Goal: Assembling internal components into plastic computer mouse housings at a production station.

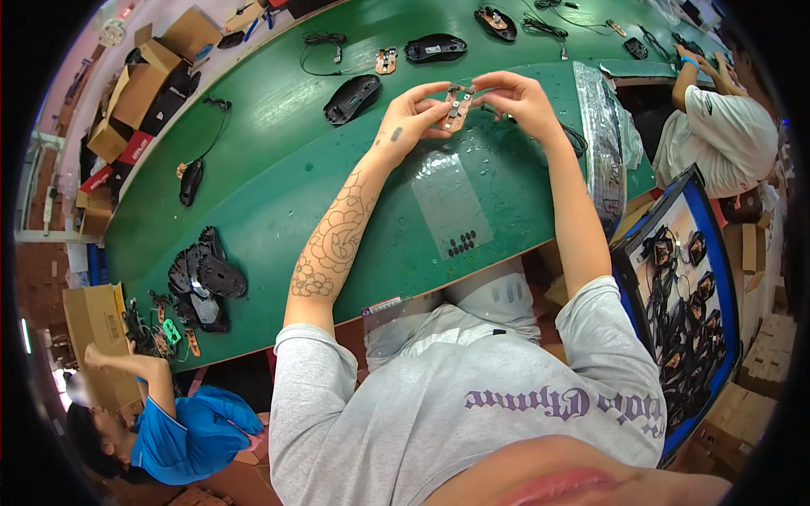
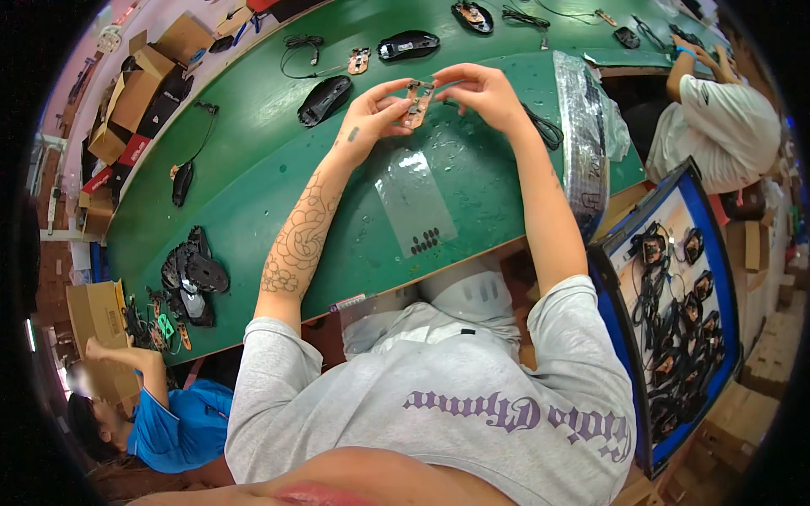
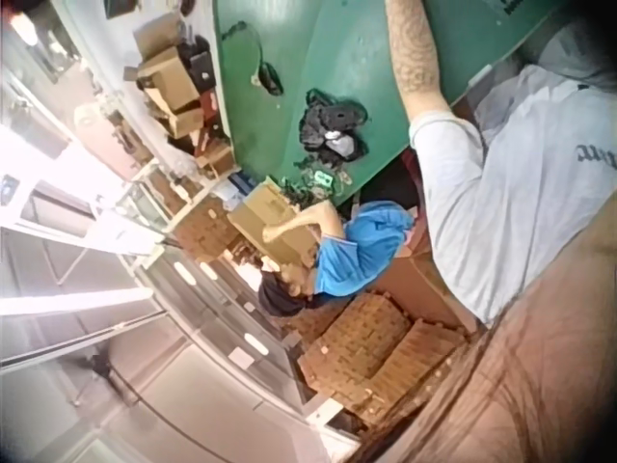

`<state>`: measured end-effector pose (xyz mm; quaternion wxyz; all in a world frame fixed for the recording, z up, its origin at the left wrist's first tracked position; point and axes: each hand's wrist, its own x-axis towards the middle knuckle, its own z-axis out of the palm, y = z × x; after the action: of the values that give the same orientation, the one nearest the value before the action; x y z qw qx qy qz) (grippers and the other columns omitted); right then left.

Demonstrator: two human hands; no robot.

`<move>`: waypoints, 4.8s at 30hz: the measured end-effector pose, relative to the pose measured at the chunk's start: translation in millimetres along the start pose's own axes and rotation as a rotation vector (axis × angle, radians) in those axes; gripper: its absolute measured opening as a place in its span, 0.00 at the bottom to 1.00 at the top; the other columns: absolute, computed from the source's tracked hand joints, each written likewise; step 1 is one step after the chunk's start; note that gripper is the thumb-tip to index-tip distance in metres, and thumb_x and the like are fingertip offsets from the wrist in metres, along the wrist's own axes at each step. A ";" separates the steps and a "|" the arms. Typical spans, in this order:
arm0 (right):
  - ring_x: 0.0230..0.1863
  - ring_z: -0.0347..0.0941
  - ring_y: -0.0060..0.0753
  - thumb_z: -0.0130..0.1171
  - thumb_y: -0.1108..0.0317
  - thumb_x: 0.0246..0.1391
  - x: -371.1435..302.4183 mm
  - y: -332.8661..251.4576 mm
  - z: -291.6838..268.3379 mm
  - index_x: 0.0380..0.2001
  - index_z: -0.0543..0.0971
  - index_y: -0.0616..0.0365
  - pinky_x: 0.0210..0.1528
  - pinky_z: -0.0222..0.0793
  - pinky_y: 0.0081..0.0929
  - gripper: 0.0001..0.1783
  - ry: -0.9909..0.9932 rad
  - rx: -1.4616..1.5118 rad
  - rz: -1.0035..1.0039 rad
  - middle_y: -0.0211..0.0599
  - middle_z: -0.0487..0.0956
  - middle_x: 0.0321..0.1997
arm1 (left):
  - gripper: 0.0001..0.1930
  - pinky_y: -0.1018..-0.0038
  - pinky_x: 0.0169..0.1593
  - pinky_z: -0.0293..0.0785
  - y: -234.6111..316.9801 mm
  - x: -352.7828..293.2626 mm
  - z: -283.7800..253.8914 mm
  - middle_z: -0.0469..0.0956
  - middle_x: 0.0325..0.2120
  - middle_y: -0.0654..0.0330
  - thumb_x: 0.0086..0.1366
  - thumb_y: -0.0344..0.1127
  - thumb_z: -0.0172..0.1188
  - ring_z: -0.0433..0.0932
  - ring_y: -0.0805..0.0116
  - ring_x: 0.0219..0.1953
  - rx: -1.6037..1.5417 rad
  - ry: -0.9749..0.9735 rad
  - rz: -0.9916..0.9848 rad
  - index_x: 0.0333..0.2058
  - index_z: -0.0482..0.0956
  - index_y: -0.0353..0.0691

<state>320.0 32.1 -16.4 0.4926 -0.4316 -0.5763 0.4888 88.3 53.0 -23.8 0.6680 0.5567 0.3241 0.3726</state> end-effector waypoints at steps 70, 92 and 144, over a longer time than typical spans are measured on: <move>0.50 0.65 0.35 0.63 0.74 0.49 -166.0 -12.3 75.0 0.31 0.79 0.56 0.56 0.62 0.28 0.04 -0.180 -0.718 -0.103 0.28 0.74 0.45 | 0.12 0.82 0.29 0.78 -33.7 6.6 24.7 0.83 0.32 0.54 0.64 0.31 0.61 0.82 0.69 0.29 0.194 0.015 0.020 0.43 0.77 0.29; 0.47 0.65 0.34 0.63 0.74 0.48 -159.8 -23.8 80.2 0.28 0.79 0.56 0.54 0.61 0.27 0.03 -0.125 -0.647 0.023 0.29 0.73 0.43 | 0.12 0.84 0.34 0.81 -28.5 -6.5 22.2 0.83 0.35 0.56 0.63 0.31 0.66 0.83 0.73 0.31 0.140 0.030 0.105 0.42 0.81 0.29; 0.40 0.78 0.28 0.65 0.82 0.49 -45.1 20.2 33.1 0.41 0.63 0.56 0.42 0.75 0.21 0.23 0.432 0.005 -0.179 0.40 0.71 0.48 | 0.12 0.83 0.33 0.81 -20.4 -11.0 28.2 0.82 0.37 0.55 0.62 0.28 0.64 0.84 0.71 0.32 0.019 0.095 0.111 0.44 0.79 0.29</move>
<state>294.0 -13.6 -44.2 0.6468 -0.4722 -0.4922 0.3410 109.4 27.3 -38.9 0.6250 0.5616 0.3276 0.4320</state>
